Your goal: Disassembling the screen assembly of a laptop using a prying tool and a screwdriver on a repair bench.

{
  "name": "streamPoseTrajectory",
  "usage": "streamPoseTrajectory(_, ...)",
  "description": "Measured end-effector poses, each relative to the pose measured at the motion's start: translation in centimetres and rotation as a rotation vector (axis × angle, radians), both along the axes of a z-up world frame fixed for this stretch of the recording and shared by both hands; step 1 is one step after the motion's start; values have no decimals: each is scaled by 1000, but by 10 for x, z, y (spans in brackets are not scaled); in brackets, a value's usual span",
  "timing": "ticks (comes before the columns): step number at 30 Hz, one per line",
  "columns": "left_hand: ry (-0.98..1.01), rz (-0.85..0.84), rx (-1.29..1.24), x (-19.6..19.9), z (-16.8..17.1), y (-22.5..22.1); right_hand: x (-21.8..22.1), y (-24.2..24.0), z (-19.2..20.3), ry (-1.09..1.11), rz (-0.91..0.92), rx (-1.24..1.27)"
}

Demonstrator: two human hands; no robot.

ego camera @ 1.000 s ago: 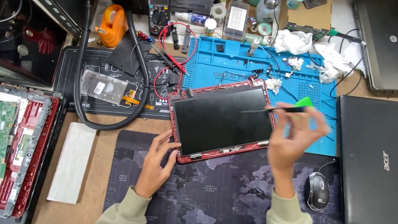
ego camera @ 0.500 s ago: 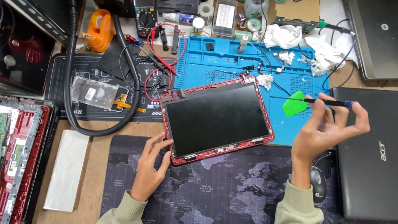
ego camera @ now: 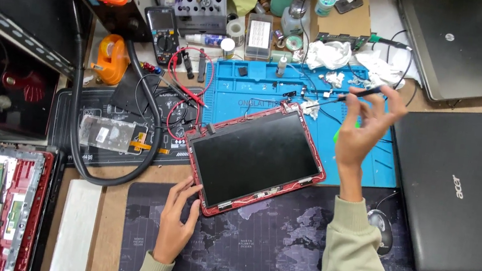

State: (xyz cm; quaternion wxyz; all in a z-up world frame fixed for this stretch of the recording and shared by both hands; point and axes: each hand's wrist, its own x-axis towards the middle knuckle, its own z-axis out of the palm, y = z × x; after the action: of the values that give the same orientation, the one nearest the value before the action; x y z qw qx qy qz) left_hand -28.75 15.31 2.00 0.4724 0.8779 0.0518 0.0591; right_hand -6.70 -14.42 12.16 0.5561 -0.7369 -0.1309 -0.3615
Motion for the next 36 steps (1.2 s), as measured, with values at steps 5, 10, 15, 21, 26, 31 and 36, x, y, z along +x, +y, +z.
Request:
streamPoseTrajectory(5,23,27,3,0,-3,1,15,11,-6,36,53,-62)
streamPoseTrajectory(10,18,33,6,1,-2,0,21,9,-17,43,32,-170)
streamPoseTrajectory(15,5,32,14,0,-2,0,23,8,-17,63,48,-152)
streamPoseTrajectory(21,-12,31,10,0,0,-1,34,8,-13,78,68,-199)
streamPoseTrajectory(26,-17,18,15,-3,2,-2,46,5,1,83,130,-257)
streamPoseTrajectory(31,-3,17,42,1,1,-4,46,3,18,123,175,-147)
streamPoseTrajectory(36,-7,-16,33,3,6,-7,44,11,19,132,222,-115)
